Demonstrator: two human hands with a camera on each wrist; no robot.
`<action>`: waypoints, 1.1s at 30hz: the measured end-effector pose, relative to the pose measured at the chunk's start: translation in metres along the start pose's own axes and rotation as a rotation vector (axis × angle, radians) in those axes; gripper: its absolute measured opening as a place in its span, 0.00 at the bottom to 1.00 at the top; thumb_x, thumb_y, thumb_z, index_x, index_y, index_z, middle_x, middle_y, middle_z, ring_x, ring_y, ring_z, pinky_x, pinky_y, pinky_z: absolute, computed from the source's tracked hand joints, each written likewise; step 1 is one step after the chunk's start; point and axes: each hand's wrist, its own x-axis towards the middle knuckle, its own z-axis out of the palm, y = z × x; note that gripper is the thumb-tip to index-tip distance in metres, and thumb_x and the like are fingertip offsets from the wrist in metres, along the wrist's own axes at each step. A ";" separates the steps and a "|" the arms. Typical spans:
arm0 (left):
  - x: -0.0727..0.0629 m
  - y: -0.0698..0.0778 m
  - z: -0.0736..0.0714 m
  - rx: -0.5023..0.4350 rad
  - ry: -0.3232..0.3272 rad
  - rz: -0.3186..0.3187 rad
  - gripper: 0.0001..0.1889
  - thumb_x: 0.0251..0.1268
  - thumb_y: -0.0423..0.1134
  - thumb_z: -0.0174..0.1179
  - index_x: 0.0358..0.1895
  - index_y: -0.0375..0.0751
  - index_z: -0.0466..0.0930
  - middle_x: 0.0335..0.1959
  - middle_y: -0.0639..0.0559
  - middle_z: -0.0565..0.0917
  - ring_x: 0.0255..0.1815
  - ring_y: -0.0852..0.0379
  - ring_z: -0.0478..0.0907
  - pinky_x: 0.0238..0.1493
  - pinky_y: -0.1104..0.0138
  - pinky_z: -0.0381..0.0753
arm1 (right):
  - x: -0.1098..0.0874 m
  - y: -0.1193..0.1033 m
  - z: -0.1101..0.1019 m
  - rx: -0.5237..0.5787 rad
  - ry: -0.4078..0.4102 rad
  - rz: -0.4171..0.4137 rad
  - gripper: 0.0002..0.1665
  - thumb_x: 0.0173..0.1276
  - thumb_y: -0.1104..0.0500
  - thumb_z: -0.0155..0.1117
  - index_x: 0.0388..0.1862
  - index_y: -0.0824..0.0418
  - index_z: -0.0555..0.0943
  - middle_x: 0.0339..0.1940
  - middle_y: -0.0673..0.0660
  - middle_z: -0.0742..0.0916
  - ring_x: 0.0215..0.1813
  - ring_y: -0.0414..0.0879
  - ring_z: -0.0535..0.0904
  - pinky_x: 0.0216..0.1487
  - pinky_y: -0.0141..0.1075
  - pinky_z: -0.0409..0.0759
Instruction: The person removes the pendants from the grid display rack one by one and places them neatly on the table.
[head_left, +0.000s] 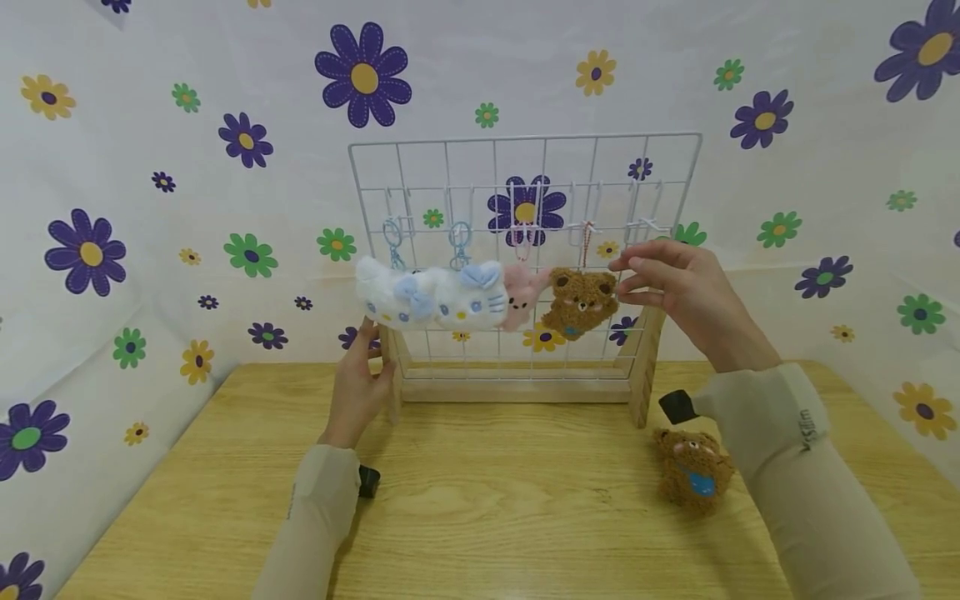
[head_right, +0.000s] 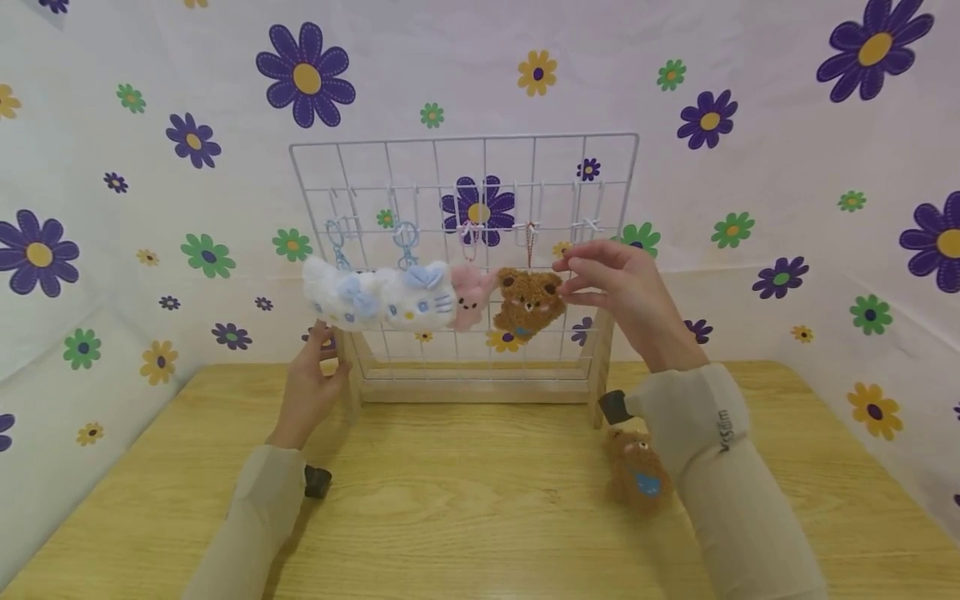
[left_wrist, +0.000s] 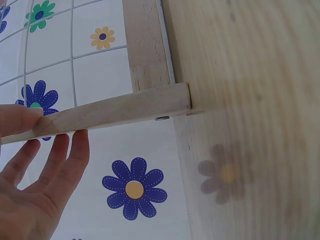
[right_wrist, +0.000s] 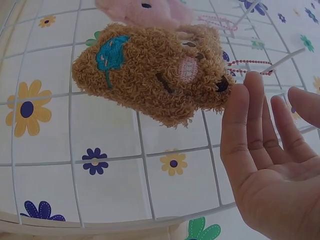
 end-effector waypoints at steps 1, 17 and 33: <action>0.000 0.000 0.000 -0.002 -0.002 0.000 0.45 0.62 0.17 0.61 0.81 0.41 0.53 0.64 0.29 0.75 0.50 0.31 0.82 0.43 0.42 0.87 | 0.001 0.000 0.001 0.000 -0.001 0.001 0.13 0.76 0.58 0.63 0.53 0.65 0.82 0.48 0.56 0.86 0.42 0.47 0.85 0.51 0.36 0.86; -0.002 -0.001 0.001 -0.010 -0.007 0.005 0.45 0.63 0.17 0.62 0.81 0.42 0.53 0.64 0.29 0.74 0.50 0.30 0.81 0.42 0.41 0.87 | 0.006 -0.005 0.010 -0.059 0.009 0.060 0.17 0.77 0.53 0.61 0.58 0.61 0.81 0.55 0.54 0.84 0.45 0.47 0.84 0.51 0.36 0.85; 0.000 -0.002 0.001 0.001 -0.002 0.013 0.45 0.63 0.17 0.61 0.81 0.43 0.53 0.65 0.29 0.74 0.50 0.30 0.82 0.40 0.42 0.87 | 0.013 -0.014 0.018 -0.073 -0.043 0.102 0.19 0.78 0.53 0.60 0.64 0.56 0.78 0.62 0.54 0.82 0.36 0.46 0.83 0.48 0.38 0.83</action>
